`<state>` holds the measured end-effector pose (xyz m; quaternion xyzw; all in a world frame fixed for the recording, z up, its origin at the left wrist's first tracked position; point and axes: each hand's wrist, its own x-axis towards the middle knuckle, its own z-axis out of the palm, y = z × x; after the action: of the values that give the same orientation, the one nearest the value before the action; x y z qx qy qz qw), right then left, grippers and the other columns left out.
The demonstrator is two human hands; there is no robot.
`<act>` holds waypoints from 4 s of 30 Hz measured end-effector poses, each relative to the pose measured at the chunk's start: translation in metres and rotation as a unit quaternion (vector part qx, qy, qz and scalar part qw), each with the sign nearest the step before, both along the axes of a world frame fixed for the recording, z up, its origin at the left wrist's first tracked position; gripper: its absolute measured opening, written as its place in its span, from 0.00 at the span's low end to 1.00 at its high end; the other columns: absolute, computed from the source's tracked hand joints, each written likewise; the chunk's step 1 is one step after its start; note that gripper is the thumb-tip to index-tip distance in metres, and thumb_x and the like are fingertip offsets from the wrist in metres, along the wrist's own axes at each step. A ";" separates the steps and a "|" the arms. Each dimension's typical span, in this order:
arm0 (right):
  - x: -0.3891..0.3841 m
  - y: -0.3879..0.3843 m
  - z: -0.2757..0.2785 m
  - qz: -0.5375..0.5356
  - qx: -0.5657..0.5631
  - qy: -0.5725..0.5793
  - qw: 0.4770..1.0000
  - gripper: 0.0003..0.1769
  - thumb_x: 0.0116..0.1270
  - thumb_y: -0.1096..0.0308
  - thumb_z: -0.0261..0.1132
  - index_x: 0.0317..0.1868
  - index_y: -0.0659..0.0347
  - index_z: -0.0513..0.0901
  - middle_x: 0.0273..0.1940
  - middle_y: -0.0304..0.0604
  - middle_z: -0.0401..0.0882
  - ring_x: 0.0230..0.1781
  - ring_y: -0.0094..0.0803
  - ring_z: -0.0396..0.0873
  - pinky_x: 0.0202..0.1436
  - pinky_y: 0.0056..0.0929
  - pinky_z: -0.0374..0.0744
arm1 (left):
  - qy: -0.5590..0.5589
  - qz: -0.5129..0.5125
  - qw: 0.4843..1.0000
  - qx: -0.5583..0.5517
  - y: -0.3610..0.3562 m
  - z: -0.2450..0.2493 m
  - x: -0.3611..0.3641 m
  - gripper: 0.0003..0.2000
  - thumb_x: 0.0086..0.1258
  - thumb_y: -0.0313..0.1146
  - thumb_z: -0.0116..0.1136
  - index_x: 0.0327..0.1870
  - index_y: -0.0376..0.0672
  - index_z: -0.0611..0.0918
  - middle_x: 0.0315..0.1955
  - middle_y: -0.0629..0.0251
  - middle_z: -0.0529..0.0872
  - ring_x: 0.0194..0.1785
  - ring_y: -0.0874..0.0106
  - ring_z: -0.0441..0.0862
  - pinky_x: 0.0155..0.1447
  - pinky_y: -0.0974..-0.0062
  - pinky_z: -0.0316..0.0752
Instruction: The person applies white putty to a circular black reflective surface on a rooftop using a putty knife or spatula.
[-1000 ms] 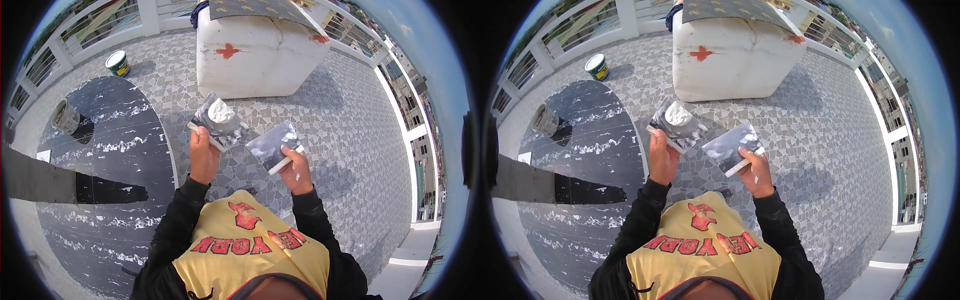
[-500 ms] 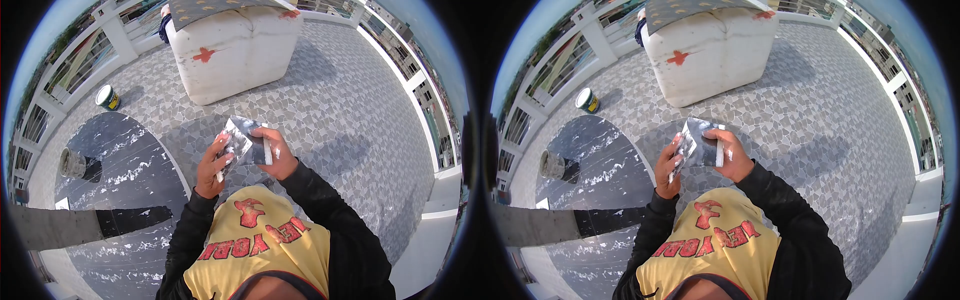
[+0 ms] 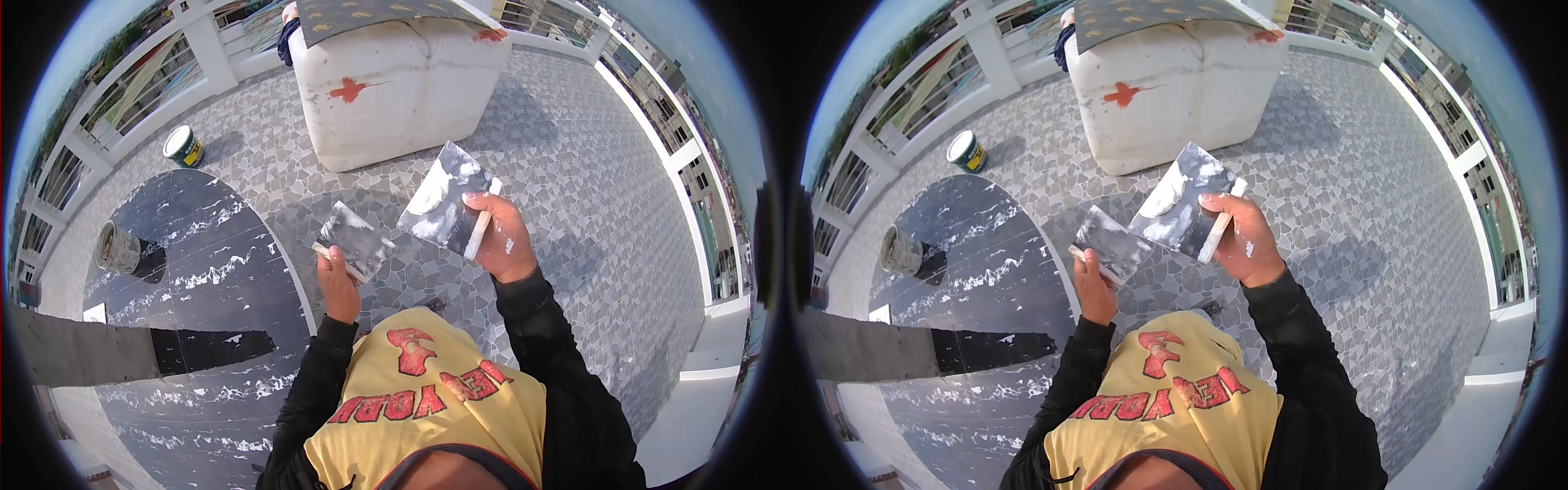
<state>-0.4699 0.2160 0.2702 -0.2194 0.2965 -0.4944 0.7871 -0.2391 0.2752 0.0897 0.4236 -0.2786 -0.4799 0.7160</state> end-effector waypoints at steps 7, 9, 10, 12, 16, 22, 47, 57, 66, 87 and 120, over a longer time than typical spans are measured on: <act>0.016 0.015 -0.027 -0.016 -0.468 0.318 0.824 0.23 0.59 0.79 0.65 0.57 0.65 0.79 0.55 0.49 0.81 0.56 0.39 0.80 0.65 0.41 0.75 | 0.313 -0.189 0.927 0.086 0.014 0.091 -0.014 0.18 0.81 0.40 0.45 0.63 0.40 0.71 0.55 0.61 0.82 0.56 0.68 0.82 0.62 0.65 0.76; 0.025 0.022 -0.024 0.024 -0.637 0.394 0.662 0.28 0.56 0.78 0.66 0.61 0.65 0.77 0.61 0.51 0.78 0.62 0.44 0.78 0.71 0.45 0.71 | 0.317 -0.187 0.929 0.048 0.017 0.110 -0.017 0.18 0.81 0.40 0.45 0.63 0.40 0.71 0.55 0.61 0.82 0.56 0.68 0.82 0.61 0.65 0.76; 0.027 0.025 -0.028 0.032 -0.658 0.412 0.630 0.32 0.55 0.79 0.67 0.64 0.63 0.76 0.65 0.52 0.75 0.66 0.46 0.73 0.74 0.48 0.65 | 0.318 -0.187 0.929 0.011 0.017 0.118 -0.018 0.18 0.81 0.41 0.45 0.63 0.40 0.71 0.55 0.61 0.82 0.55 0.68 0.83 0.61 0.65 0.77; 0.025 0.022 -0.035 0.040 -0.678 0.430 0.594 0.36 0.53 0.79 0.67 0.67 0.61 0.74 0.68 0.53 0.71 0.71 0.48 0.69 0.77 0.51 0.60 | 0.290 -0.163 0.943 0.003 0.018 0.129 -0.019 0.18 0.81 0.41 0.44 0.63 0.40 0.71 0.55 0.61 0.82 0.55 0.67 0.83 0.61 0.65 0.77; 0.006 -0.009 -0.065 0.048 -0.648 0.512 0.562 0.32 0.59 0.80 0.64 0.67 0.62 0.74 0.68 0.53 0.72 0.70 0.41 0.71 0.75 0.46 0.64 | 0.263 -0.143 0.954 -0.021 0.019 0.125 -0.015 0.18 0.81 0.41 0.44 0.63 0.39 0.71 0.54 0.61 0.82 0.54 0.67 0.83 0.61 0.65 0.77; 0.022 0.040 -0.065 -0.123 -0.438 0.417 0.786 0.14 0.72 0.74 0.59 0.55 0.67 0.80 0.29 0.34 0.80 0.27 0.19 0.72 0.32 0.22 0.74 | 0.327 -0.132 0.933 0.068 0.016 0.114 -0.019 0.16 0.81 0.39 0.45 0.60 0.38 0.73 0.53 0.61 0.83 0.54 0.67 0.84 0.60 0.65 0.78; 0.025 0.046 -0.017 0.033 0.097 -0.065 0.993 0.12 0.65 0.68 0.61 0.46 0.63 0.80 0.41 0.42 0.83 0.41 0.35 0.84 0.50 0.36 0.82 | -0.326 -0.088 0.848 -0.408 0.007 0.087 -0.014 0.20 0.61 0.15 0.55 0.54 0.46 0.78 0.62 0.46 0.78 0.68 0.43 0.72 0.73 0.42 0.59; 0.034 0.017 -0.007 0.103 0.076 -0.014 0.992 0.11 0.65 0.68 0.59 0.43 0.66 0.79 0.38 0.44 0.83 0.35 0.34 0.85 0.44 0.34 0.85 | -0.485 -0.059 0.839 -0.238 0.010 0.030 0.032 0.16 0.68 0.23 0.58 0.56 0.42 0.77 0.60 0.51 0.80 0.67 0.56 0.75 0.72 0.55 0.65; 0.064 0.035 -0.060 0.164 0.094 0.044 0.981 0.10 0.66 0.71 0.64 0.46 0.67 0.80 0.41 0.44 0.84 0.39 0.32 0.85 0.48 0.36 0.86 | 0.442 -0.316 0.829 -0.137 -0.004 0.048 0.031 0.17 0.80 0.51 0.48 0.41 0.47 0.79 0.34 0.69 0.84 0.31 0.75 0.83 0.36 0.74 0.78; 0.020 0.017 -0.044 -0.038 -0.093 0.046 0.994 0.10 0.69 0.71 0.63 0.47 0.65 0.81 0.41 0.38 0.84 0.40 0.27 0.83 0.46 0.29 0.82 | 0.234 -0.218 0.940 0.116 -0.013 0.060 -0.012 0.17 0.79 0.41 0.50 0.59 0.40 0.76 0.50 0.66 0.84 0.53 0.72 0.83 0.58 0.70 0.78; -0.008 0.007 -0.022 0.059 -0.140 -0.494 0.856 0.12 0.65 0.74 0.57 0.23 0.55 0.70 0.18 0.32 0.58 0.12 0.18 0.51 0.14 0.20 0.49 | 0.257 -0.266 0.929 0.032 0.022 0.122 -0.045 0.20 0.80 0.41 0.48 0.65 0.39 0.69 0.53 0.62 0.80 0.54 0.73 0.82 0.58 0.71 0.79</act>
<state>-0.4778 0.2234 0.2478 -0.0715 -0.2171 -0.5265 0.8189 -0.2845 0.2972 0.2119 0.2189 -0.1721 -0.7538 0.5952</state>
